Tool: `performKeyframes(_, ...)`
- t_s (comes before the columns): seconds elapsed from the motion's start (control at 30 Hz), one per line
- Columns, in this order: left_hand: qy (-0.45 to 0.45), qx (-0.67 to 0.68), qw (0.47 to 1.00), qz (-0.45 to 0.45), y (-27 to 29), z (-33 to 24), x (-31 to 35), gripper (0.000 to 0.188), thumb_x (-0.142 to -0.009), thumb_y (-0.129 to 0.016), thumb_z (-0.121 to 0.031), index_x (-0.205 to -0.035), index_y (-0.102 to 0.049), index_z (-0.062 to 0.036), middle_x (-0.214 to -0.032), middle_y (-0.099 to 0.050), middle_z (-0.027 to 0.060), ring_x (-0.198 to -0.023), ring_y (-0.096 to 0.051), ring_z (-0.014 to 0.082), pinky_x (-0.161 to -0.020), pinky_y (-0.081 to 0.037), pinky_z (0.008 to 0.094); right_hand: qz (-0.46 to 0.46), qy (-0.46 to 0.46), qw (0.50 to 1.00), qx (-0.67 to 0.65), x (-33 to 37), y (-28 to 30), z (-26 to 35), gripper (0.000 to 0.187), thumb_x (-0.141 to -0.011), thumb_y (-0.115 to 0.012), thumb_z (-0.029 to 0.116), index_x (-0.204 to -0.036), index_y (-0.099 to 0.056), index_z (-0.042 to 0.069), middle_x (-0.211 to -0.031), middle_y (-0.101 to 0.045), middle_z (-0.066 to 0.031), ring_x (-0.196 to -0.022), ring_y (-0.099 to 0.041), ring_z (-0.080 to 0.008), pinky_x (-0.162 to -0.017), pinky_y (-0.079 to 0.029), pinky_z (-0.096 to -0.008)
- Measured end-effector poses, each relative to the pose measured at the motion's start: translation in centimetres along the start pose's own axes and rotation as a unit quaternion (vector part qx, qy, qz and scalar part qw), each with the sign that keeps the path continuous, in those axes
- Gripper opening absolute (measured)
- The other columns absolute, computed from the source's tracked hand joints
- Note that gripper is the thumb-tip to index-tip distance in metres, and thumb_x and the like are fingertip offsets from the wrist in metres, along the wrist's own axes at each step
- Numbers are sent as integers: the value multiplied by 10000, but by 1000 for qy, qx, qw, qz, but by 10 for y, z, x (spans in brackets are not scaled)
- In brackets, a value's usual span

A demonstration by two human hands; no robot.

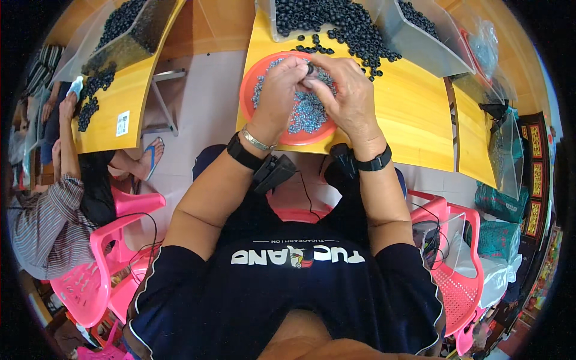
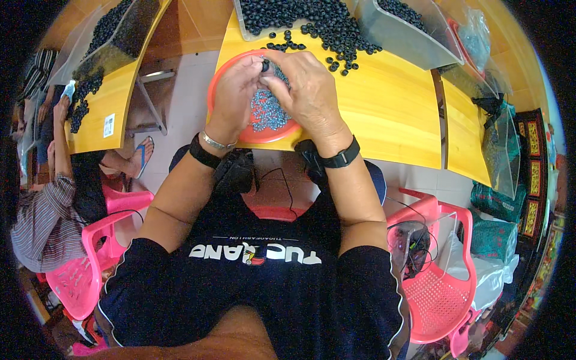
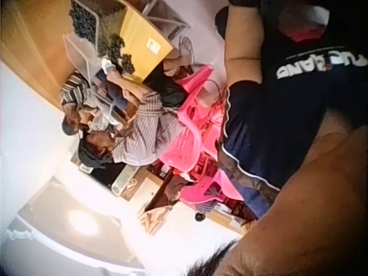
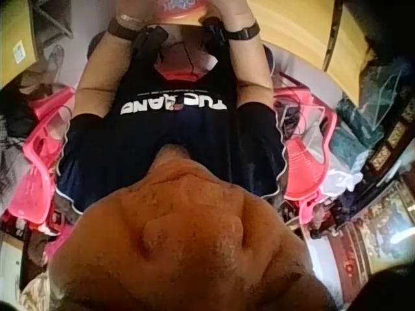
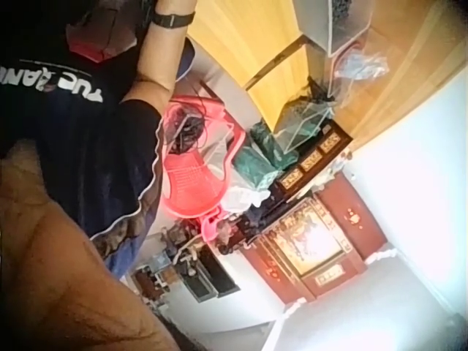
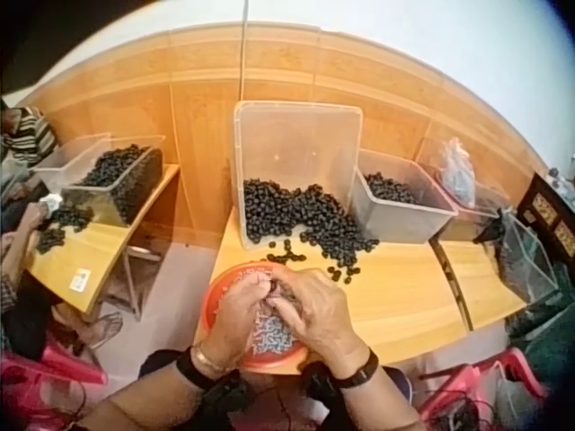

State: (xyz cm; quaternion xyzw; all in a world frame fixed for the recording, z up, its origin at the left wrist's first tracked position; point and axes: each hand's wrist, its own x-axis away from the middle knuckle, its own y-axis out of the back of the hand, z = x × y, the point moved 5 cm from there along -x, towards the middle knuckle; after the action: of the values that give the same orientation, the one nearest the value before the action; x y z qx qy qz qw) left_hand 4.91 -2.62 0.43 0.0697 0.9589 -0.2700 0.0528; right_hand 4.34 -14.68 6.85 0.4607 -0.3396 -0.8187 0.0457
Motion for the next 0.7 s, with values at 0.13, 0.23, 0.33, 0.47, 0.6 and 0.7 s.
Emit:
performKeyframes(0.13, -21, -30, 999, -22, 6, -15, -2, 223, -954, -411, -160, -983, -547, 14, -909, -580, 64, -859, -564, 135, -790, -464, 274, -41, -31, 999, -13, -6, 17, 9, 347, -726, -717, 101, -1056, -634, 35, -935, -661, -114, -828, -626, -248, -743, -493, -317)
performKeyframes(0.23, -45, -62, 997, -29, 4, -20, -6, 201, -943, -428, -171, -925, -547, -10, -867, -574, 43, -820, -556, 127, -755, -453, 268, -55, 16, 998, -35, -13, 31, 26, 320, -732, -705, 88, -1041, -642, 35, -928, -662, -110, -825, -625, -252, -741, -490, -319)
performKeyframes(0.33, -210, -206, 956, -12, -16, -35, 1, 173, -918, -466, -173, -865, -552, -32, -809, -568, 17, -782, -550, 120, -719, -435, 252, -45, 71, 989, -119, -25, 39, 66, 319, -723, -719, 108, -1024, -648, 31, -920, -663, -110, -822, -626, -264, -747, -487, -330)
performKeyframes(0.47, -96, -108, 989, 24, -42, -22, 5, 189, -924, -476, -174, -1013, -549, -25, -887, -587, 44, -855, -558, 152, -788, -451, 295, -26, 146, 950, -275, -43, 27, 139, 419, -744, -708, 227, -1098, -605, 27, -980, -639, -124, -876, -599, -303, -811, -454, -386)
performKeyframes(0.6, -213, -346, 914, 0, -80, -31, -4, 189, -878, -502, -186, -905, -555, -7, -805, -589, 105, -761, -572, 235, -727, -452, 344, 72, 136, 918, -365, -52, 6, 212, 429, -806, -624, 376, -1117, -604, 81, -1040, -633, -132, -925, -590, -328, -843, -432, -417)
performKeyframes(0.7, -272, -383, 879, 81, -136, -26, -9, 203, -852, -507, -196, -837, -552, 2, -833, -592, 169, -801, -569, 361, -695, -454, 421, 432, 190, 775, -420, 30, -52, 266, 383, -877, -492, 430, -984, -657, 100, -961, -654, -154, -926, -603, -331, -841, -441, -411)
